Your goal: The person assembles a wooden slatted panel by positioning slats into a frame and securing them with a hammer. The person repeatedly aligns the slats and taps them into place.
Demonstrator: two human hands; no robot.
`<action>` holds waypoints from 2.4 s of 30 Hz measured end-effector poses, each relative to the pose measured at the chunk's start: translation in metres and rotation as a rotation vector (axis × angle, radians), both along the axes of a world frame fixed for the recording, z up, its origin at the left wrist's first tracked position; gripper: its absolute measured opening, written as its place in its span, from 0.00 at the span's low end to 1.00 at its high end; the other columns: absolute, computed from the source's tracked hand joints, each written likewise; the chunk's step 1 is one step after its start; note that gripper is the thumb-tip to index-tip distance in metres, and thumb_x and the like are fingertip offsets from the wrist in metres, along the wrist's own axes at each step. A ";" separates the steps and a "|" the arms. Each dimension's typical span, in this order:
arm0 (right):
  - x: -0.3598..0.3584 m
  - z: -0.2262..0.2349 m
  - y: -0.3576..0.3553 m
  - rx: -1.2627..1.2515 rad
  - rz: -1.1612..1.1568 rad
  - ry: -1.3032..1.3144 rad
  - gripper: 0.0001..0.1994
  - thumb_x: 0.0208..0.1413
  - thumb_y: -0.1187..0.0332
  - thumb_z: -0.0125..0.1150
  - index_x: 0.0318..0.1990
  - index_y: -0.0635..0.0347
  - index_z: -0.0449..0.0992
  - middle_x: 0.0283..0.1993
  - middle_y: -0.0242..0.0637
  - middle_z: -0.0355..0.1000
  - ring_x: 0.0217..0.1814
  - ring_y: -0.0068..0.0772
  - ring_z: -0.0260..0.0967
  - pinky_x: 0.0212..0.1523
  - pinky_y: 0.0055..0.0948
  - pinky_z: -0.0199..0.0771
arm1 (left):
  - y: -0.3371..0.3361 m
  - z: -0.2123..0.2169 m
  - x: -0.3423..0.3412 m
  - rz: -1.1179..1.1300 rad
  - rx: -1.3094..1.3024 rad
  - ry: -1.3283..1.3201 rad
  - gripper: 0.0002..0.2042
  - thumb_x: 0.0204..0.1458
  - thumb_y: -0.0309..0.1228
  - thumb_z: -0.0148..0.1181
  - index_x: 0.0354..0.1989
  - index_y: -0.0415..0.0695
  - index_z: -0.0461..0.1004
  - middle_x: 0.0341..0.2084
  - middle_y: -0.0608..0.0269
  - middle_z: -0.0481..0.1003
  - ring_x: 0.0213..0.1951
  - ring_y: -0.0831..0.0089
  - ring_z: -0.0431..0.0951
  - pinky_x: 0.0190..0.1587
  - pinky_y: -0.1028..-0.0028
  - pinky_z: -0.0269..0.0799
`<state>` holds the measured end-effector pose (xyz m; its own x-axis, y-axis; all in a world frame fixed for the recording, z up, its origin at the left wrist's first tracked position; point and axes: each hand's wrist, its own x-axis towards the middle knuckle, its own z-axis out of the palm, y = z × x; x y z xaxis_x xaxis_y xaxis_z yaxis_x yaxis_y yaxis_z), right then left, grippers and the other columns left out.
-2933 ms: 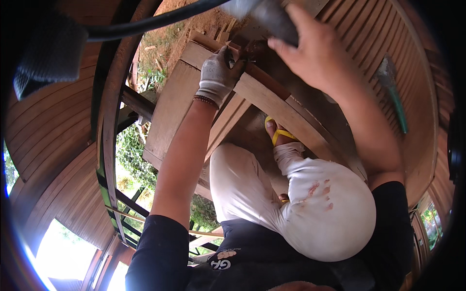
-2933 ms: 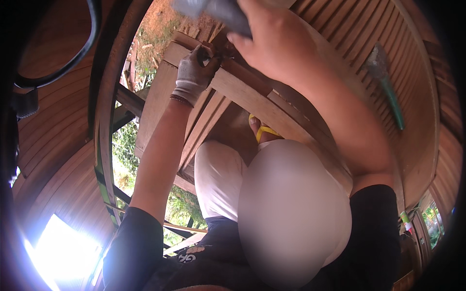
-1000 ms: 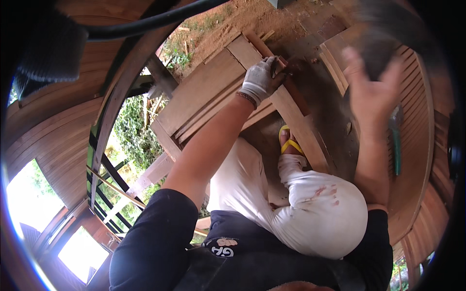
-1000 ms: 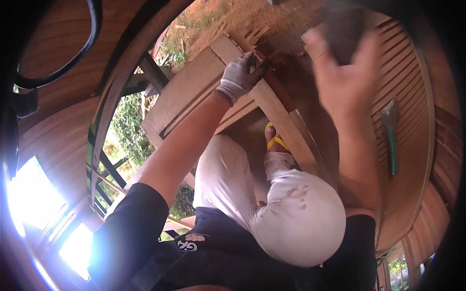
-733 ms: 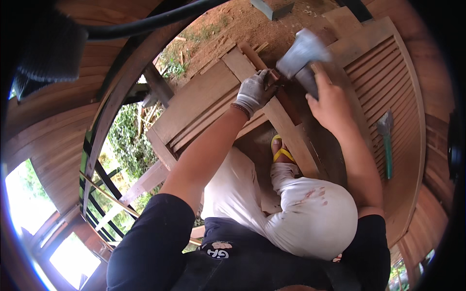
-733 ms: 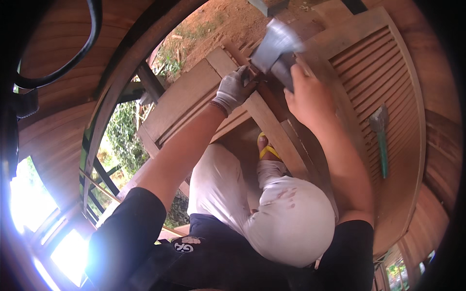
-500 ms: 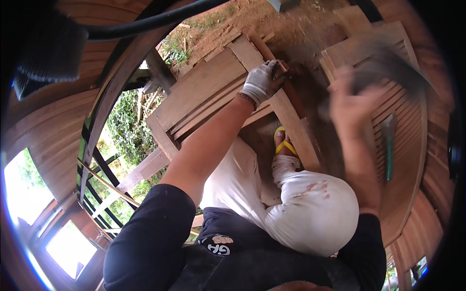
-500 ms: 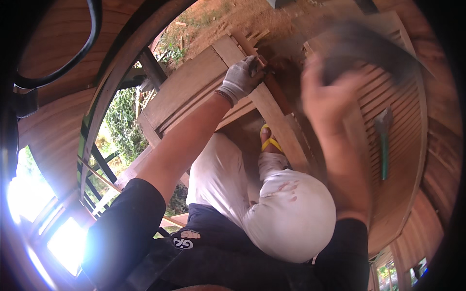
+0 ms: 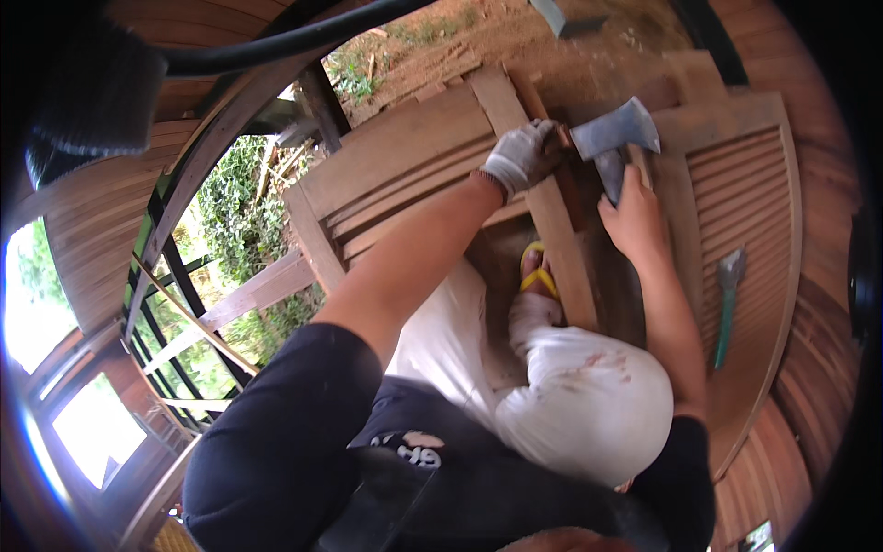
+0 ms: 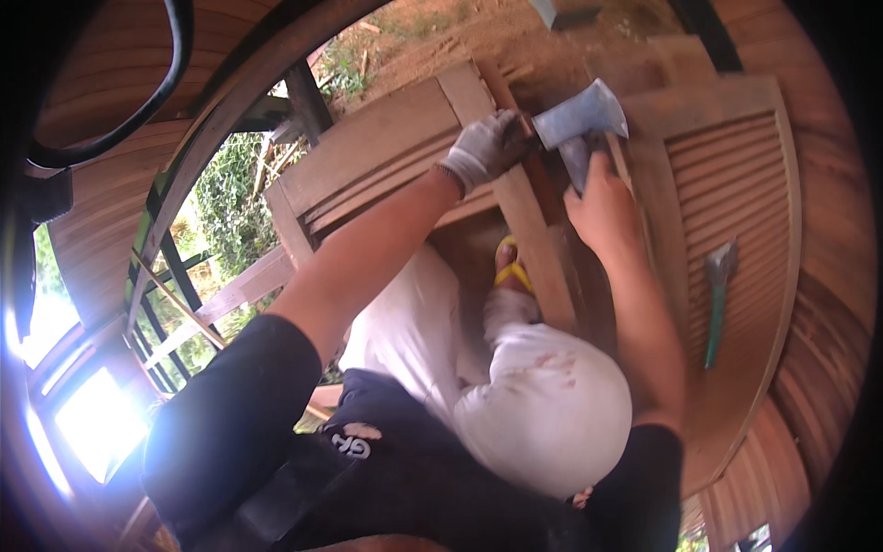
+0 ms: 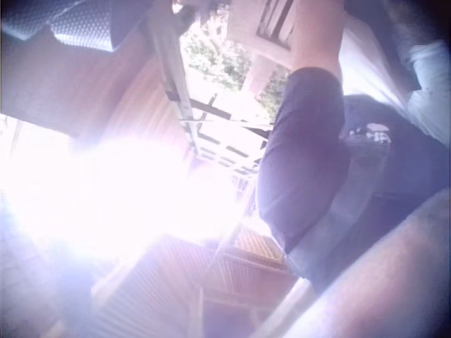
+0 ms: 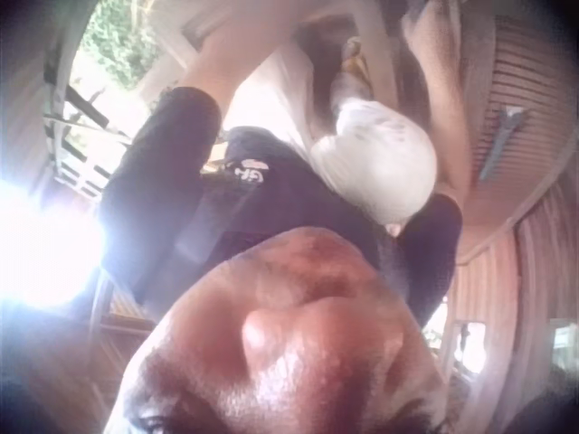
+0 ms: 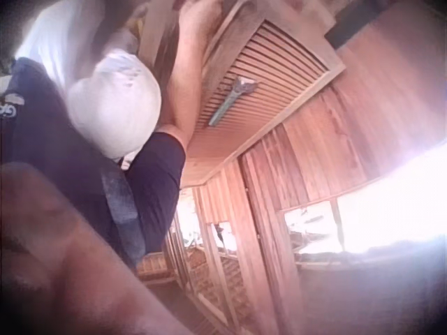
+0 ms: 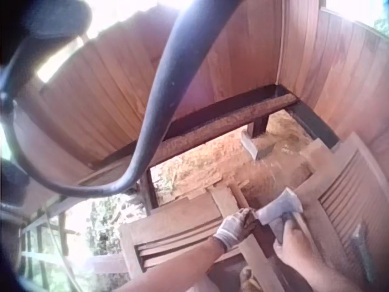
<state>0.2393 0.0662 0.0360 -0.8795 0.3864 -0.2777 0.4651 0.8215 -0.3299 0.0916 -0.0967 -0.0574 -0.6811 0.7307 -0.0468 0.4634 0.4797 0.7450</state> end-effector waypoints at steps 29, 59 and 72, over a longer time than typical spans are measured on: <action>0.144 -0.072 -0.062 -0.602 -0.428 0.061 0.42 0.57 0.72 0.67 0.69 0.80 0.44 0.26 0.41 0.72 0.20 0.29 0.69 0.23 0.28 0.70 | -0.388 -0.018 0.132 1.128 -0.545 0.066 0.43 0.57 0.54 0.55 0.74 0.41 0.46 0.71 0.44 0.52 0.72 0.47 0.51 0.73 0.55 0.44; -0.020 0.067 -0.033 -0.141 -0.060 -0.023 0.22 0.60 0.60 0.62 0.51 0.70 0.67 0.34 0.54 0.76 0.20 0.39 0.75 0.22 0.36 0.75 | -0.418 -0.065 0.126 0.957 -0.590 0.263 0.39 0.63 0.52 0.46 0.72 0.33 0.47 0.70 0.36 0.50 0.72 0.45 0.49 0.74 0.56 0.43; 0.078 -0.018 -0.060 -0.701 -0.539 0.322 0.11 0.60 0.70 0.63 0.39 0.63 0.66 0.22 0.35 0.69 0.16 0.25 0.68 0.16 0.28 0.67 | -0.364 -0.004 0.102 0.724 -0.602 0.342 0.34 0.60 0.48 0.53 0.70 0.42 0.55 0.67 0.42 0.59 0.68 0.43 0.56 0.70 0.55 0.51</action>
